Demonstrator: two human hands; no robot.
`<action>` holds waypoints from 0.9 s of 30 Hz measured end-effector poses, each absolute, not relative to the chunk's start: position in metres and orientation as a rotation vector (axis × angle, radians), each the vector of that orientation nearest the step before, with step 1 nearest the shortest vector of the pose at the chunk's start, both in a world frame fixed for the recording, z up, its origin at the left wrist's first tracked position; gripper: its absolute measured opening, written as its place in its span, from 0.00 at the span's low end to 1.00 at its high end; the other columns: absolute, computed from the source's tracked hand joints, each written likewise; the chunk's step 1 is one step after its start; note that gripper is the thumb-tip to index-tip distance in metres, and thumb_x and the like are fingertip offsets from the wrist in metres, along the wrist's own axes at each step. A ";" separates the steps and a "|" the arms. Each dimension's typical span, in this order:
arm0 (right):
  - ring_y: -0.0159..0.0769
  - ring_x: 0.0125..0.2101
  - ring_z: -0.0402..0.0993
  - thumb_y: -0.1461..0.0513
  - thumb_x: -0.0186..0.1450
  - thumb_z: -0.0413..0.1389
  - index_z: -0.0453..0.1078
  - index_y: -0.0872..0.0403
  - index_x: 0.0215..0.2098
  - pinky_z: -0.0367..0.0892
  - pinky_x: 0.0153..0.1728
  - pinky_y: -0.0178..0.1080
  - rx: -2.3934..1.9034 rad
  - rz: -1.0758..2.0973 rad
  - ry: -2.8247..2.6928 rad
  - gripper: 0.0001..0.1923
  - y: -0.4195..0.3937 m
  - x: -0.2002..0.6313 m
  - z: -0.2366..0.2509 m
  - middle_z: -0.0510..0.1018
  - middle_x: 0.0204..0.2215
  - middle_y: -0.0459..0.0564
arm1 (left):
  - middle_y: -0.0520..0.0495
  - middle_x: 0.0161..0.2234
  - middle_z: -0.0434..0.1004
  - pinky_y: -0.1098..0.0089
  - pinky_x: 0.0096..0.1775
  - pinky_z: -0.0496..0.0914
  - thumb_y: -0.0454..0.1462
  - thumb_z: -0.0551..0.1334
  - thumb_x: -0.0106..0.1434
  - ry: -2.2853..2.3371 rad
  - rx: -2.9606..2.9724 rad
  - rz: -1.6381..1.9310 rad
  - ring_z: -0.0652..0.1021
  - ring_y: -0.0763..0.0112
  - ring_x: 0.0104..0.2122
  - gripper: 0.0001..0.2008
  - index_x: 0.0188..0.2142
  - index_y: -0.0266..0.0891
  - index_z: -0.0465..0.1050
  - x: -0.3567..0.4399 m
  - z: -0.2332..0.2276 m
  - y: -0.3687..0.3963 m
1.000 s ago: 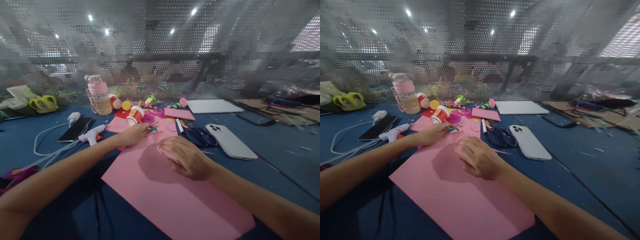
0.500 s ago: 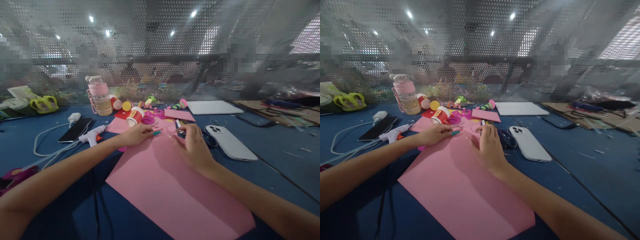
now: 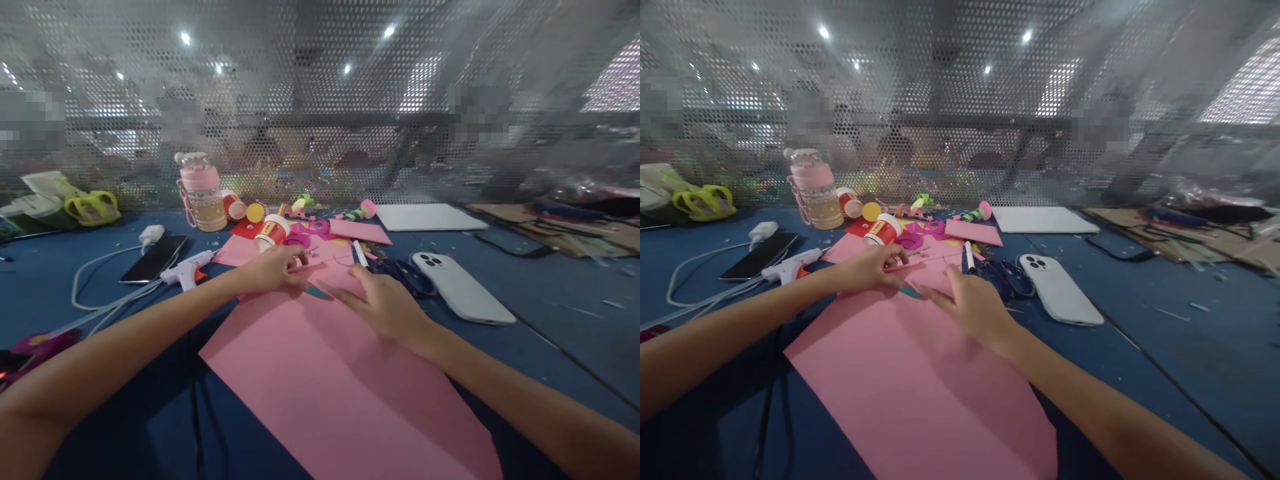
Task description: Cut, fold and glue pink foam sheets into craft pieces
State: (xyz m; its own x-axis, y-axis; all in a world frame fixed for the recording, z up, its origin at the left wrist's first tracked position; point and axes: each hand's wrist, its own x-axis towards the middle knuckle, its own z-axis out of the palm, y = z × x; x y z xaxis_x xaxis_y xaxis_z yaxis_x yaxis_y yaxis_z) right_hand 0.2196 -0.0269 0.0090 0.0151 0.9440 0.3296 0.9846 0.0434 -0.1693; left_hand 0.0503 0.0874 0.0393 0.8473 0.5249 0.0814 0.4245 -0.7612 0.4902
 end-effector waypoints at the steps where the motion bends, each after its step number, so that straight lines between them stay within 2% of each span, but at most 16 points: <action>1: 0.42 0.22 0.73 0.42 0.60 0.39 0.63 0.56 0.32 0.56 0.18 0.34 -1.967 -0.140 -2.016 0.27 -0.028 0.219 0.011 0.74 0.18 0.50 | 0.52 0.25 0.68 0.74 0.24 0.60 0.47 0.62 0.49 0.711 2.539 0.289 0.69 0.72 0.24 0.19 0.35 0.36 0.65 0.050 0.038 0.089; 4: 0.43 0.21 0.74 0.43 0.60 0.39 0.64 0.55 0.27 0.56 0.15 0.35 -2.121 -0.192 -2.042 0.27 -0.033 0.215 0.010 0.75 0.18 0.54 | 0.51 0.24 0.69 0.73 0.25 0.63 0.43 0.60 0.54 0.749 2.510 0.352 0.71 0.72 0.25 0.14 0.34 0.35 0.64 0.050 0.031 0.092; 6: 0.43 0.18 0.73 0.47 0.62 0.40 0.65 0.55 0.24 0.55 0.13 0.35 -2.262 -0.286 -1.963 0.24 -0.037 0.211 0.006 0.74 0.16 0.55 | 0.46 0.31 0.72 0.70 0.33 0.66 0.38 0.59 0.56 0.793 2.614 0.492 0.73 0.68 0.32 0.11 0.36 0.35 0.63 0.052 0.026 0.091; 9: 0.43 0.16 0.72 0.54 0.64 0.42 0.66 0.57 0.25 0.55 0.11 0.36 -2.388 -0.355 -1.875 0.19 -0.042 0.205 -0.002 0.72 0.14 0.57 | 0.37 0.42 0.69 0.61 0.45 0.63 0.33 0.56 0.58 0.864 2.908 0.595 0.69 0.60 0.45 0.11 0.41 0.32 0.62 0.055 0.019 0.075; 13: 0.44 0.15 0.70 0.62 0.64 0.42 0.65 0.59 0.26 0.56 0.11 0.37 -2.366 -0.516 -1.855 0.14 -0.044 0.201 -0.009 0.70 0.15 0.58 | 0.35 0.43 0.70 0.60 0.47 0.63 0.28 0.48 0.60 0.810 3.145 0.337 0.70 0.59 0.45 0.12 0.41 0.30 0.65 0.060 0.013 0.033; 16: 0.48 0.22 0.69 0.63 0.63 0.41 0.63 0.59 0.27 0.61 0.15 0.42 -2.164 -0.824 -1.746 0.13 -0.043 0.199 -0.010 0.70 0.22 0.65 | 0.33 0.48 0.68 0.60 0.49 0.62 0.24 0.45 0.57 0.766 3.242 0.114 0.68 0.58 0.49 0.20 0.47 0.27 0.62 0.061 0.007 0.003; 18: 0.51 0.26 0.68 0.66 0.62 0.40 0.63 0.59 0.27 0.63 0.19 0.47 -2.024 -0.894 -1.741 0.12 -0.043 0.197 -0.011 0.69 0.25 0.66 | 0.32 0.52 0.63 0.59 0.51 0.60 0.25 0.44 0.57 0.751 3.259 0.019 0.64 0.57 0.53 0.22 0.51 0.26 0.60 0.061 0.004 -0.006; 20: 0.52 0.31 0.67 0.71 0.61 0.38 0.64 0.60 0.30 0.65 0.25 0.51 -1.897 -0.840 -1.832 0.13 -0.041 0.195 -0.012 0.70 0.27 0.66 | 0.31 0.55 0.58 0.55 0.53 0.56 0.30 0.46 0.59 0.796 3.213 -0.041 0.58 0.53 0.56 0.22 0.53 0.24 0.57 0.062 0.004 -0.006; 23: 0.52 0.45 0.63 0.73 0.60 0.37 0.62 0.65 0.42 0.62 0.42 0.54 -1.649 -0.642 -2.026 0.17 -0.036 0.197 -0.018 0.69 0.41 0.68 | 0.29 0.58 0.50 0.49 0.54 0.50 0.38 0.49 0.60 0.841 3.084 -0.107 0.52 0.48 0.58 0.28 0.56 0.22 0.50 0.062 0.009 0.003; 25: 0.47 0.51 0.59 0.70 0.62 0.37 0.57 0.65 0.50 0.60 0.48 0.50 -1.541 -0.387 -2.101 0.19 -0.030 0.200 -0.021 0.66 0.48 0.65 | 0.30 0.59 0.47 0.48 0.54 0.48 0.41 0.48 0.61 0.829 3.023 -0.100 0.50 0.47 0.58 0.29 0.58 0.23 0.47 0.061 0.011 0.010; 27: 0.43 0.52 0.59 0.63 0.65 0.38 0.51 0.63 0.55 0.61 0.49 0.47 -1.538 -0.106 -2.098 0.20 -0.025 0.205 -0.024 0.64 0.51 0.63 | 0.31 0.59 0.45 0.46 0.53 0.47 0.44 0.46 0.62 0.808 2.995 -0.053 0.47 0.46 0.58 0.30 0.59 0.27 0.45 0.059 0.010 0.015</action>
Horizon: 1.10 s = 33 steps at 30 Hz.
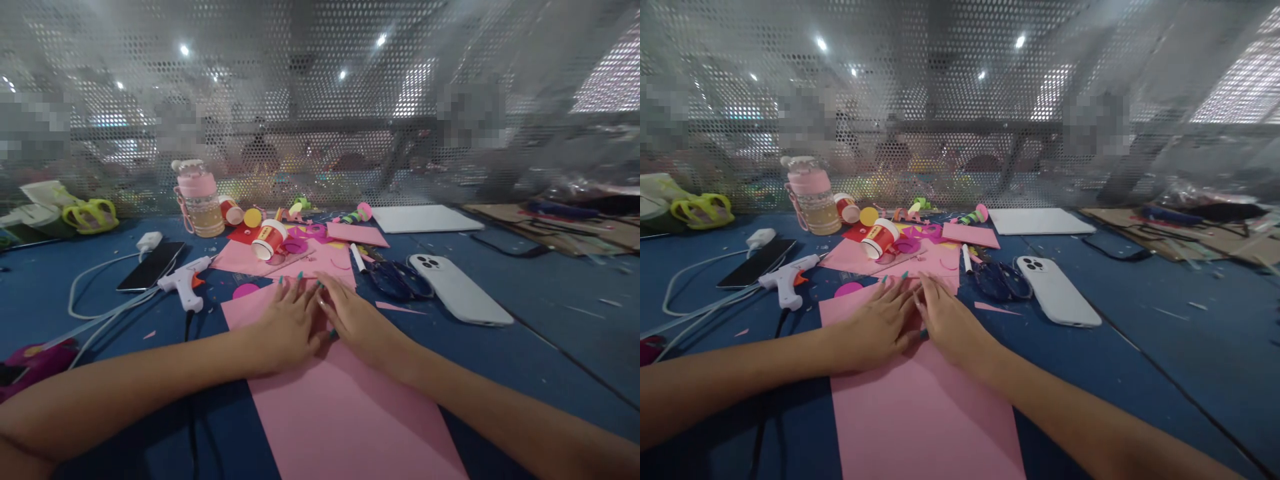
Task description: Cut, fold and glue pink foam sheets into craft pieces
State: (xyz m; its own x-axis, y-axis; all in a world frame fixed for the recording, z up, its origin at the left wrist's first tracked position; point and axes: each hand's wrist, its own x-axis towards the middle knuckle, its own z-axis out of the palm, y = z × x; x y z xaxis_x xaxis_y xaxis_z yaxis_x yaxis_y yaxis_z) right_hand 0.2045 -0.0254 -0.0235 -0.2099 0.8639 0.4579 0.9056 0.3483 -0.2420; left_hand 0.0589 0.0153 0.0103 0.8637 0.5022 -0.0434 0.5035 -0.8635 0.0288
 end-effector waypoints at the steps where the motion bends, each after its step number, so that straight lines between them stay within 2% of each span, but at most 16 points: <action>1: 0.42 0.53 0.59 0.59 0.66 0.38 0.49 0.61 0.56 0.62 0.48 0.48 -1.556 0.002 -2.084 0.23 -0.024 0.206 -0.024 0.63 0.52 0.63 | 0.31 0.60 0.44 0.45 0.53 0.46 0.46 0.46 0.61 0.787 2.984 -0.047 0.46 0.45 0.58 0.31 0.59 0.29 0.44 0.058 0.010 0.018; 3: 0.44 0.54 0.56 0.53 0.65 0.39 0.46 0.60 0.58 0.61 0.49 0.50 -1.577 0.114 -2.077 0.28 -0.021 0.209 -0.023 0.61 0.54 0.63 | 0.32 0.60 0.42 0.45 0.53 0.45 0.49 0.46 0.61 0.743 2.958 -0.065 0.43 0.46 0.59 0.33 0.59 0.30 0.42 0.056 0.008 0.023; 6: 0.45 0.57 0.49 0.49 0.64 0.39 0.45 0.60 0.59 0.55 0.51 0.53 -1.571 0.147 -2.095 0.32 -0.019 0.211 -0.022 0.58 0.55 0.64 | 0.32 0.60 0.41 0.46 0.54 0.43 0.53 0.47 0.58 0.685 2.937 -0.063 0.42 0.46 0.59 0.38 0.59 0.31 0.41 0.054 0.009 0.031; 10: 0.45 0.57 0.49 0.47 0.63 0.38 0.45 0.62 0.59 0.54 0.52 0.52 -1.576 0.193 -2.087 0.34 -0.014 0.212 -0.020 0.56 0.56 0.66 | 0.31 0.60 0.45 0.48 0.54 0.44 0.58 0.50 0.53 0.671 2.927 -0.016 0.46 0.47 0.59 0.44 0.58 0.30 0.44 0.053 0.010 0.041; 14: 0.47 0.57 0.50 0.46 0.63 0.37 0.44 0.64 0.59 0.55 0.51 0.53 -1.551 0.179 -2.110 0.36 -0.007 0.216 -0.019 0.55 0.56 0.67 | 0.28 0.59 0.46 0.54 0.55 0.46 0.56 0.53 0.52 0.677 2.942 0.112 0.46 0.52 0.59 0.44 0.57 0.26 0.45 0.054 0.006 0.051; 17: 0.49 0.57 0.47 0.45 0.62 0.36 0.44 0.67 0.59 0.54 0.52 0.54 -1.525 0.128 -2.161 0.38 -0.002 0.218 -0.021 0.54 0.56 0.69 | 0.28 0.59 0.43 0.57 0.56 0.47 0.53 0.54 0.53 0.733 2.884 0.143 0.46 0.55 0.59 0.44 0.58 0.25 0.40 0.055 0.004 0.056; 20: 0.49 0.58 0.46 0.44 0.62 0.34 0.45 0.71 0.58 0.52 0.53 0.53 -1.566 0.112 -2.163 0.40 0.002 0.217 -0.022 0.56 0.55 0.71 | 0.29 0.60 0.38 0.55 0.56 0.45 0.53 0.54 0.53 0.743 2.830 0.086 0.45 0.54 0.60 0.45 0.59 0.27 0.35 0.056 0.006 0.058; 22: 0.49 0.57 0.47 0.44 0.61 0.33 0.47 0.69 0.57 0.51 0.53 0.54 -1.588 0.098 -2.150 0.41 0.006 0.216 -0.023 0.59 0.54 0.70 | 0.31 0.61 0.36 0.54 0.56 0.44 0.54 0.55 0.53 0.720 2.830 0.076 0.43 0.54 0.60 0.44 0.59 0.29 0.39 0.058 0.008 0.059; 26: 0.49 0.57 0.49 0.43 0.61 0.32 0.50 0.67 0.57 0.49 0.53 0.55 -1.594 0.092 -2.139 0.40 0.016 0.214 -0.025 0.61 0.53 0.68 | 0.37 0.62 0.36 0.56 0.57 0.43 0.53 0.56 0.52 0.671 2.835 0.111 0.44 0.54 0.60 0.36 0.56 0.37 0.53 0.060 0.011 0.063; 28: 0.49 0.57 0.49 0.43 0.61 0.31 0.49 0.67 0.57 0.48 0.53 0.56 -1.593 0.109 -2.144 0.40 0.020 0.214 -0.025 0.61 0.53 0.68 | 0.39 0.62 0.36 0.56 0.57 0.41 0.53 0.56 0.52 0.655 2.839 0.127 0.44 0.56 0.60 0.38 0.58 0.38 0.50 0.061 0.011 0.067; 31: 0.49 0.57 0.48 0.43 0.61 0.31 0.45 0.68 0.58 0.46 0.54 0.55 -1.608 0.136 -2.131 0.41 0.022 0.214 -0.024 0.58 0.55 0.68 | 0.37 0.62 0.37 0.57 0.57 0.40 0.53 0.56 0.52 0.662 2.849 0.101 0.44 0.57 0.60 0.44 0.60 0.34 0.40 0.063 0.009 0.072; 33: 0.48 0.58 0.46 0.43 0.61 0.32 0.42 0.70 0.59 0.44 0.55 0.53 -1.635 0.173 -2.117 0.42 0.021 0.213 -0.022 0.55 0.56 0.70 | 0.36 0.62 0.37 0.57 0.57 0.40 0.53 0.56 0.52 0.688 2.852 0.064 0.44 0.56 0.60 0.45 0.60 0.32 0.38 0.064 0.008 0.073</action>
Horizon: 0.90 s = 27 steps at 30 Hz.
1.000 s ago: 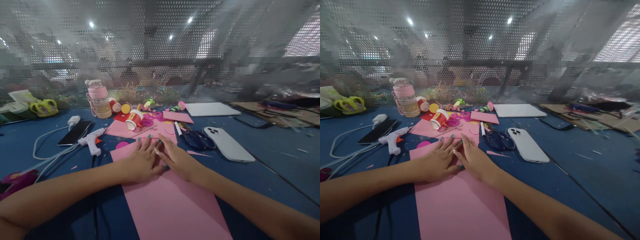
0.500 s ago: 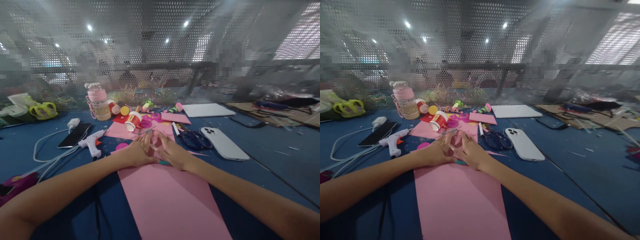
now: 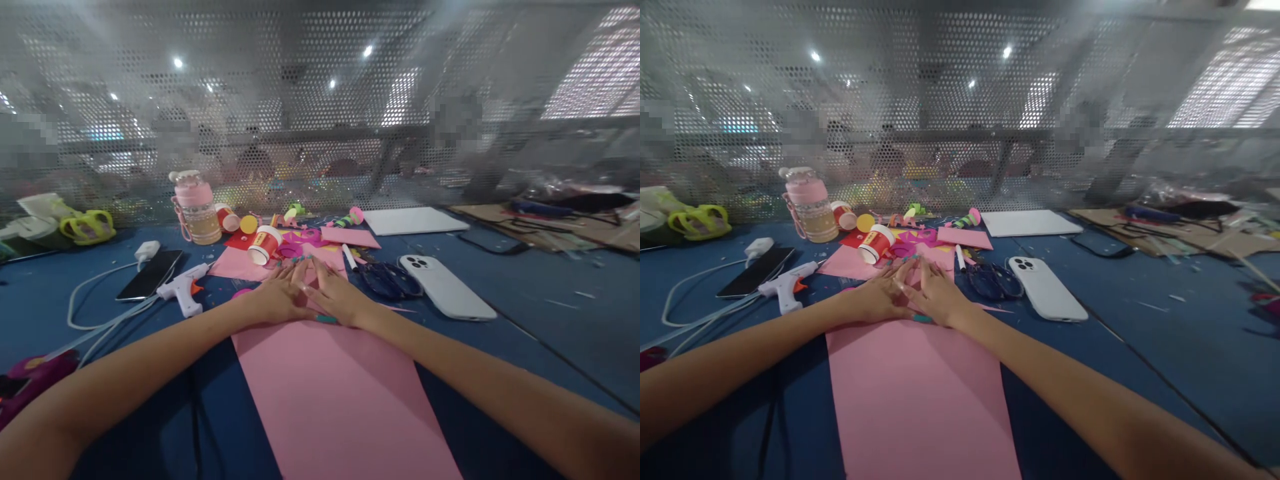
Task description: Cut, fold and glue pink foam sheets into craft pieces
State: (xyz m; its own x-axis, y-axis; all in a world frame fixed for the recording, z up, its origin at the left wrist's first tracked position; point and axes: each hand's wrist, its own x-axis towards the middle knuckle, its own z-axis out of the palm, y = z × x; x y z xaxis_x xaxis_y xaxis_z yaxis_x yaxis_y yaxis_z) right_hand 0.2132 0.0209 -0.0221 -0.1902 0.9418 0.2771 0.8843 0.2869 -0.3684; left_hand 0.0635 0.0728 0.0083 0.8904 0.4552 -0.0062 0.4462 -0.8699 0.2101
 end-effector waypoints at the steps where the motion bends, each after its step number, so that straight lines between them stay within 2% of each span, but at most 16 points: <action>1: 0.48 0.58 0.45 0.44 0.61 0.32 0.40 0.71 0.59 0.43 0.55 0.52 -1.649 0.197 -2.111 0.42 0.020 0.213 -0.021 0.54 0.56 0.70 | 0.36 0.61 0.37 0.57 0.57 0.40 0.53 0.56 0.52 0.703 2.849 0.055 0.44 0.56 0.60 0.44 0.60 0.31 0.39 0.064 0.008 0.073; 5: 0.47 0.58 0.45 0.45 0.61 0.34 0.36 0.71 0.60 0.43 0.55 0.51 -1.678 0.246 -2.083 0.42 0.019 0.213 -0.019 0.55 0.56 0.70 | 0.36 0.61 0.40 0.56 0.57 0.41 0.53 0.56 0.51 0.747 2.817 0.078 0.45 0.53 0.59 0.43 0.59 0.31 0.44 0.064 0.008 0.071; 8: 0.47 0.56 0.52 0.45 0.61 0.35 0.32 0.67 0.61 0.46 0.53 0.53 -1.646 0.213 -2.069 0.41 0.019 0.214 -0.019 0.57 0.55 0.69 | 0.40 0.60 0.47 0.54 0.56 0.44 0.51 0.58 0.50 0.737 2.804 0.143 0.49 0.51 0.59 0.38 0.57 0.37 0.52 0.063 0.007 0.070; 12: 0.47 0.52 0.60 0.46 0.62 0.37 0.27 0.64 0.61 0.47 0.52 0.54 -1.611 0.172 -2.089 0.41 0.018 0.213 -0.019 0.62 0.52 0.68 | 0.46 0.57 0.57 0.51 0.55 0.46 0.49 0.58 0.52 0.632 2.858 0.187 0.55 0.52 0.57 0.22 0.45 0.44 0.70 0.061 0.005 0.071; 14: 0.47 0.50 0.62 0.47 0.62 0.38 0.26 0.65 0.61 0.47 0.52 0.53 -1.630 0.158 -2.116 0.41 0.018 0.212 -0.018 0.67 0.48 0.67 | 0.47 0.56 0.59 0.50 0.55 0.46 0.49 0.57 0.53 0.610 2.878 0.201 0.57 0.52 0.56 0.17 0.38 0.45 0.74 0.060 0.004 0.071; 16: 0.47 0.50 0.63 0.47 0.62 0.38 0.27 0.67 0.61 0.47 0.52 0.53 -1.652 0.124 -2.148 0.42 0.017 0.212 -0.017 0.69 0.46 0.67 | 0.48 0.56 0.59 0.50 0.54 0.46 0.50 0.57 0.54 0.615 2.888 0.221 0.56 0.51 0.56 0.16 0.36 0.46 0.75 0.060 0.004 0.071; 20: 0.48 0.52 0.59 0.45 0.61 0.38 0.26 0.68 0.60 0.50 0.50 0.52 -1.689 0.064 -2.176 0.44 0.017 0.210 -0.014 0.66 0.49 0.69 | 0.47 0.57 0.57 0.49 0.55 0.45 0.51 0.55 0.53 0.678 2.889 0.170 0.54 0.52 0.57 0.21 0.44 0.47 0.70 0.060 0.005 0.070; 24: 0.49 0.51 0.60 0.44 0.61 0.39 0.25 0.68 0.60 0.51 0.50 0.51 -1.688 0.100 -2.161 0.45 0.014 0.207 -0.011 0.67 0.48 0.68 | 0.41 0.59 0.51 0.52 0.56 0.44 0.51 0.58 0.51 0.664 2.897 0.202 0.51 0.54 0.58 0.37 0.57 0.40 0.52 0.063 0.008 0.069; 26: 0.49 0.50 0.62 0.45 0.61 0.38 0.23 0.68 0.60 0.49 0.51 0.53 -1.679 0.140 -2.140 0.45 0.014 0.207 -0.011 0.69 0.47 0.66 | 0.38 0.60 0.47 0.53 0.56 0.44 0.51 0.59 0.49 0.631 2.884 0.217 0.49 0.54 0.59 0.43 0.60 0.37 0.44 0.065 0.010 0.069; 27: 0.50 0.50 0.63 0.45 0.61 0.37 0.22 0.67 0.60 0.47 0.51 0.55 -1.671 0.146 -2.128 0.45 0.014 0.207 -0.012 0.69 0.47 0.66 | 0.38 0.61 0.45 0.53 0.56 0.45 0.52 0.59 0.49 0.626 2.869 0.207 0.48 0.53 0.59 0.44 0.60 0.37 0.43 0.066 0.010 0.068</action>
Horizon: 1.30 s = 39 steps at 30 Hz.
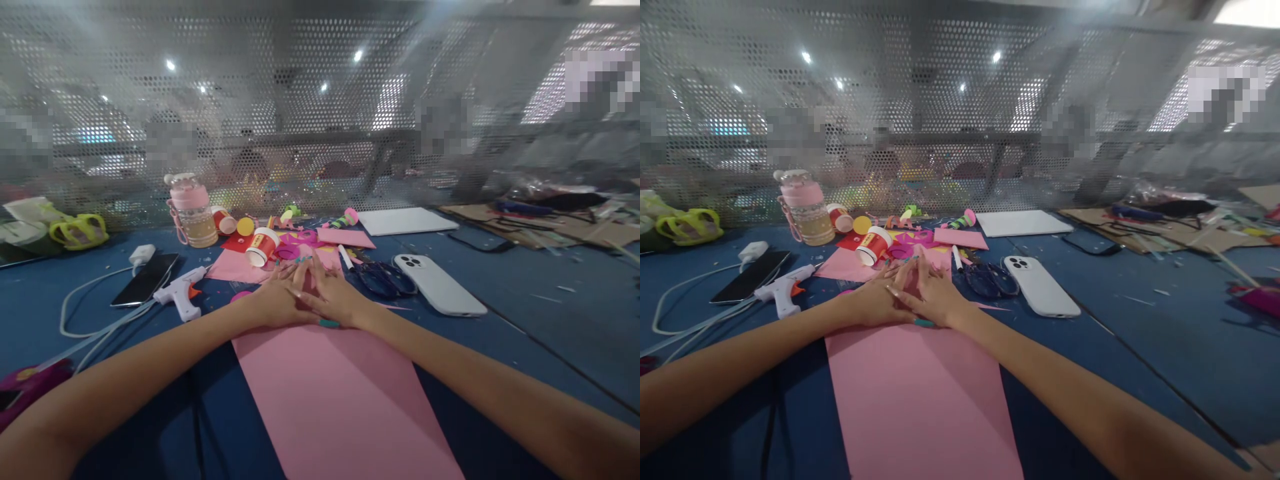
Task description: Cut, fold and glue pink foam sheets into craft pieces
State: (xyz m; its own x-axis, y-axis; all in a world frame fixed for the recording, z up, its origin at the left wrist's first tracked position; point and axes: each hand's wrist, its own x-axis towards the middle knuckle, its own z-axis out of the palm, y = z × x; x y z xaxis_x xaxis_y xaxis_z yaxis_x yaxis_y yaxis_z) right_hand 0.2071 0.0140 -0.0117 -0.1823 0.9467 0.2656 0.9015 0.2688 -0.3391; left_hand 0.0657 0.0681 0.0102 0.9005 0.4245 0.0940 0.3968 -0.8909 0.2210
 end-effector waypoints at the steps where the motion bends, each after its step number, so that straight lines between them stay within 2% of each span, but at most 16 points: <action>1: 0.50 0.50 0.62 0.45 0.61 0.37 0.21 0.66 0.60 0.46 0.51 0.56 -1.656 0.146 -2.122 0.44 0.015 0.208 -0.013 0.67 0.49 0.66 | 0.40 0.61 0.43 0.53 0.56 0.45 0.52 0.58 0.50 0.621 2.853 0.182 0.47 0.52 0.59 0.42 0.59 0.38 0.45 0.067 0.011 0.067; 3: 0.50 0.51 0.61 0.45 0.61 0.37 0.20 0.65 0.60 0.43 0.52 0.57 -1.628 0.138 -2.116 0.44 0.017 0.209 -0.016 0.65 0.51 0.65 | 0.44 0.62 0.42 0.49 0.55 0.43 0.53 0.55 0.53 0.581 2.830 0.109 0.45 0.51 0.59 0.35 0.58 0.44 0.51 0.069 0.013 0.065; 6: 0.50 0.51 0.62 0.45 0.61 0.38 0.18 0.67 0.59 0.43 0.53 0.58 -1.632 0.116 -2.112 0.46 0.021 0.212 -0.021 0.70 0.46 0.65 | 0.48 0.61 0.45 0.45 0.54 0.39 0.51 0.51 0.57 0.503 2.830 0.008 0.45 0.53 0.60 0.28 0.56 0.49 0.54 0.073 0.018 0.060; 8: 0.50 0.50 0.62 0.45 0.61 0.37 0.16 0.70 0.58 0.43 0.52 0.58 -1.622 0.071 -2.111 0.47 0.022 0.214 -0.022 0.73 0.43 0.65 | 0.44 0.61 0.42 0.45 0.54 0.39 0.51 0.53 0.56 0.549 2.833 -0.047 0.44 0.53 0.60 0.33 0.58 0.46 0.47 0.078 0.021 0.058; 10: 0.49 0.50 0.62 0.45 0.62 0.36 0.14 0.72 0.57 0.45 0.53 0.57 -1.573 0.046 -2.130 0.47 0.022 0.215 -0.023 0.72 0.44 0.67 | 0.37 0.62 0.35 0.44 0.54 0.39 0.52 0.56 0.53 0.640 2.837 -0.088 0.42 0.51 0.60 0.42 0.60 0.40 0.38 0.083 0.021 0.057; 12: 0.47 0.51 0.62 0.46 0.62 0.35 0.13 0.74 0.56 0.46 0.53 0.55 -1.547 0.051 -2.144 0.47 0.022 0.216 -0.023 0.70 0.45 0.68 | 0.33 0.61 0.32 0.45 0.54 0.39 0.52 0.58 0.50 0.699 2.854 -0.098 0.40 0.49 0.59 0.48 0.60 0.34 0.32 0.088 0.019 0.058; 16: 0.46 0.52 0.61 0.46 0.62 0.34 0.14 0.74 0.57 0.46 0.54 0.53 -1.564 0.048 -2.143 0.46 0.023 0.215 -0.023 0.67 0.48 0.69 | 0.32 0.61 0.37 0.45 0.54 0.39 0.53 0.60 0.48 0.698 2.894 -0.036 0.43 0.46 0.59 0.48 0.60 0.33 0.39 0.093 0.016 0.060; 21: 0.48 0.52 0.59 0.49 0.62 0.38 0.23 0.74 0.59 0.54 0.51 0.51 -1.656 -0.122 -1.977 0.43 0.011 0.217 -0.012 0.71 0.44 0.67 | 0.36 0.61 0.42 0.46 0.54 0.40 0.54 0.58 0.50 0.621 2.914 0.094 0.48 0.47 0.58 0.42 0.58 0.39 0.46 0.090 0.012 0.062; 25: 0.45 0.46 0.68 0.54 0.62 0.40 0.34 0.68 0.60 0.60 0.46 0.47 -1.567 -0.153 -1.900 0.36 -0.005 0.226 -0.002 0.76 0.38 0.60 | 0.28 0.59 0.44 0.47 0.54 0.43 0.58 0.56 0.46 0.700 2.849 0.124 0.48 0.46 0.58 0.51 0.60 0.32 0.36 0.087 0.005 0.067; 29: 0.48 0.48 0.63 0.54 0.61 0.42 0.50 0.65 0.54 0.57 0.47 0.49 -1.525 -0.136 -1.890 0.29 -0.013 0.231 -0.008 0.74 0.41 0.61 | 0.27 0.54 0.57 0.49 0.53 0.46 0.56 0.57 0.48 0.716 2.809 0.185 0.53 0.47 0.57 0.52 0.59 0.28 0.30 0.086 0.004 0.067; 32: 0.52 0.50 0.57 0.54 0.59 0.43 0.52 0.67 0.52 0.54 0.48 0.51 -1.568 -0.130 -1.919 0.29 -0.012 0.230 -0.015 0.73 0.42 0.61 | 0.32 0.50 0.65 0.50 0.53 0.48 0.53 0.57 0.50 0.671 2.790 0.281 0.55 0.49 0.57 0.50 0.59 0.29 0.30 0.086 0.002 0.067; 34: 0.52 0.50 0.55 0.53 0.59 0.43 0.50 0.67 0.53 0.53 0.48 0.51 -1.602 -0.103 -1.943 0.31 -0.010 0.229 -0.017 0.72 0.43 0.61 | 0.32 0.50 0.65 0.50 0.53 0.50 0.52 0.58 0.50 0.652 2.787 0.325 0.57 0.49 0.56 0.50 0.59 0.30 0.30 0.086 0.000 0.068; 39: 0.54 0.47 0.56 0.50 0.59 0.42 0.53 0.66 0.51 0.52 0.46 0.53 -1.688 -0.167 -1.959 0.31 -0.008 0.228 -0.018 0.69 0.44 0.64 | 0.29 0.56 0.54 0.50 0.52 0.53 0.52 0.60 0.49 0.662 2.769 0.391 0.58 0.49 0.55 0.52 0.60 0.32 0.28 0.087 -0.002 0.070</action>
